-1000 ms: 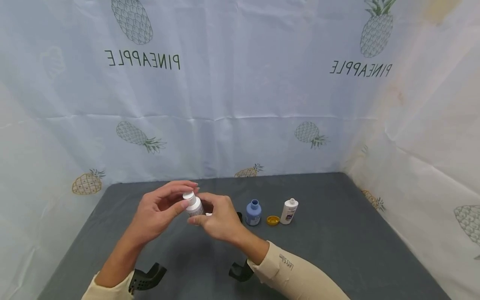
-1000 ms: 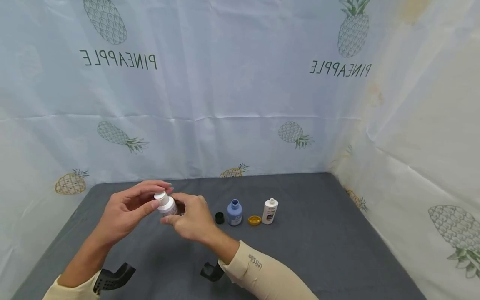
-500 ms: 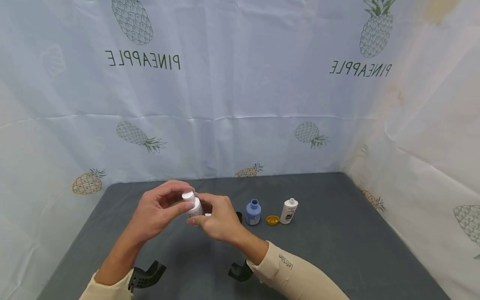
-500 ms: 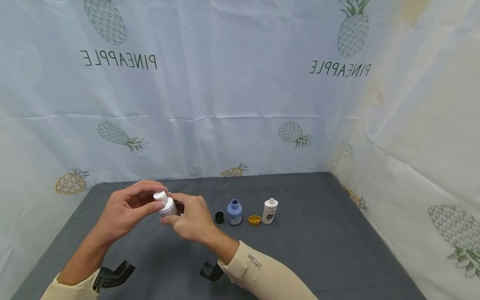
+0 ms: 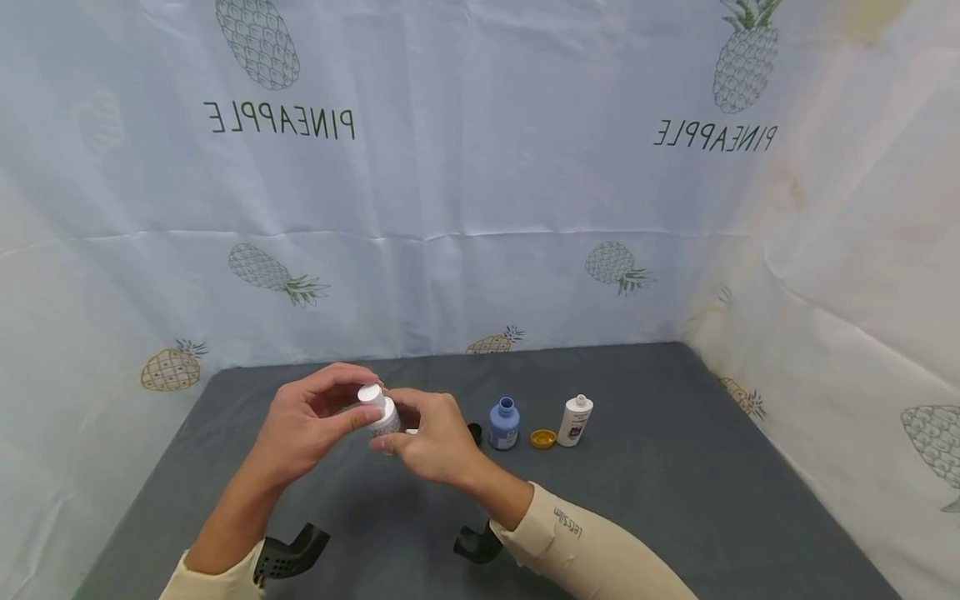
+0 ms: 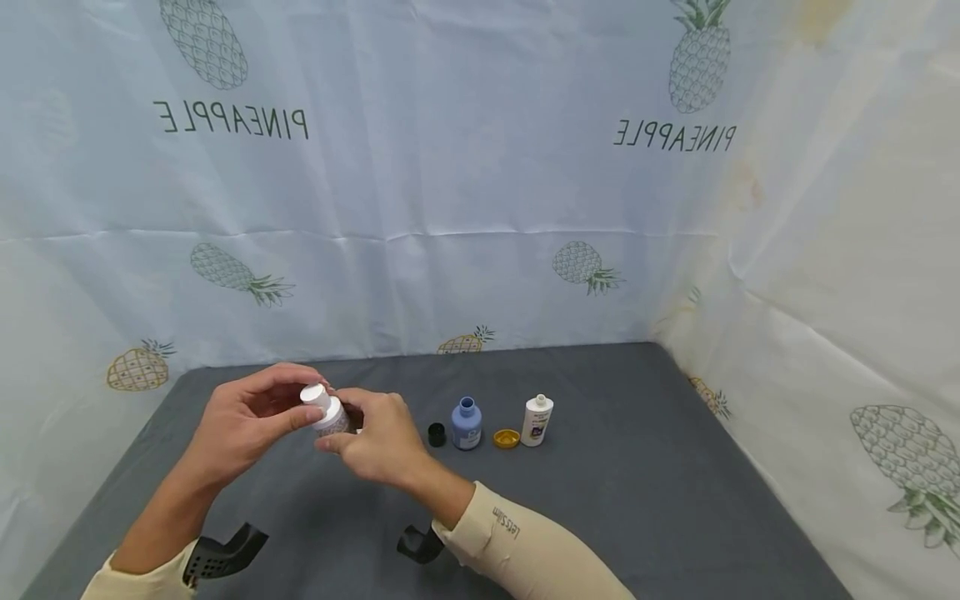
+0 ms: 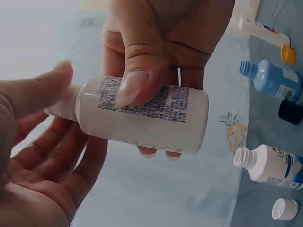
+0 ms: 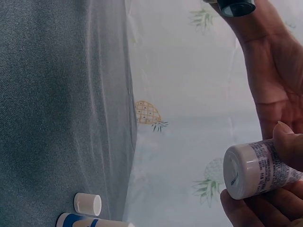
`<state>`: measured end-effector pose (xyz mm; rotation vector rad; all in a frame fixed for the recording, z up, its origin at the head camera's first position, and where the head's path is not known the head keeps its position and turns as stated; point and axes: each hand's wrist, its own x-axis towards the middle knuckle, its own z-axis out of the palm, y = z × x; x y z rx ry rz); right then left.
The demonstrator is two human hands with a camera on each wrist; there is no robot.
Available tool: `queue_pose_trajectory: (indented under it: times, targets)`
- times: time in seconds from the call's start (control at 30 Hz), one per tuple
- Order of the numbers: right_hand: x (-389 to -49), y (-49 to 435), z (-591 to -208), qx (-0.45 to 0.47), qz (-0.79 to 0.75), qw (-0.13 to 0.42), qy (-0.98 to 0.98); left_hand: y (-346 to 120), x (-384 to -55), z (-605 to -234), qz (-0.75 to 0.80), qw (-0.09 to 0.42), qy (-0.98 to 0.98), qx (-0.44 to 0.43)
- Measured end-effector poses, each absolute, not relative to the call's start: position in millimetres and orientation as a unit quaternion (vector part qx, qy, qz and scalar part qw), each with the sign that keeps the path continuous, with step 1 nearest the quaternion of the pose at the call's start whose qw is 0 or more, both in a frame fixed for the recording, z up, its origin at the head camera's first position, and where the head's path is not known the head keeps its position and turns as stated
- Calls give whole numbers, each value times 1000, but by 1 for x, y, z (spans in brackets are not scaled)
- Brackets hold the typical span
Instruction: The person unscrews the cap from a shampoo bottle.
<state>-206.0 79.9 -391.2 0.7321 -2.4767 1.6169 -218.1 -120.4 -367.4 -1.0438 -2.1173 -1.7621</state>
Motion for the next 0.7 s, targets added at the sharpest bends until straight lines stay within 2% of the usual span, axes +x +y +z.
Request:
queue_pose_trajectory:
  times: [0.27, 0.6, 0.7]
  targets:
    - [-206, 78, -391, 240, 527, 53, -813, -125, -222, -368, -609, 53, -681, -403]
    - [-205, 78, -392, 246, 534, 41, -808, -122, -220, -372, -603, 91, -702, -366]
    - [-207, 79, -392, 248, 532, 46, -808, -121, -221, -372, -612, 85, -693, -371]
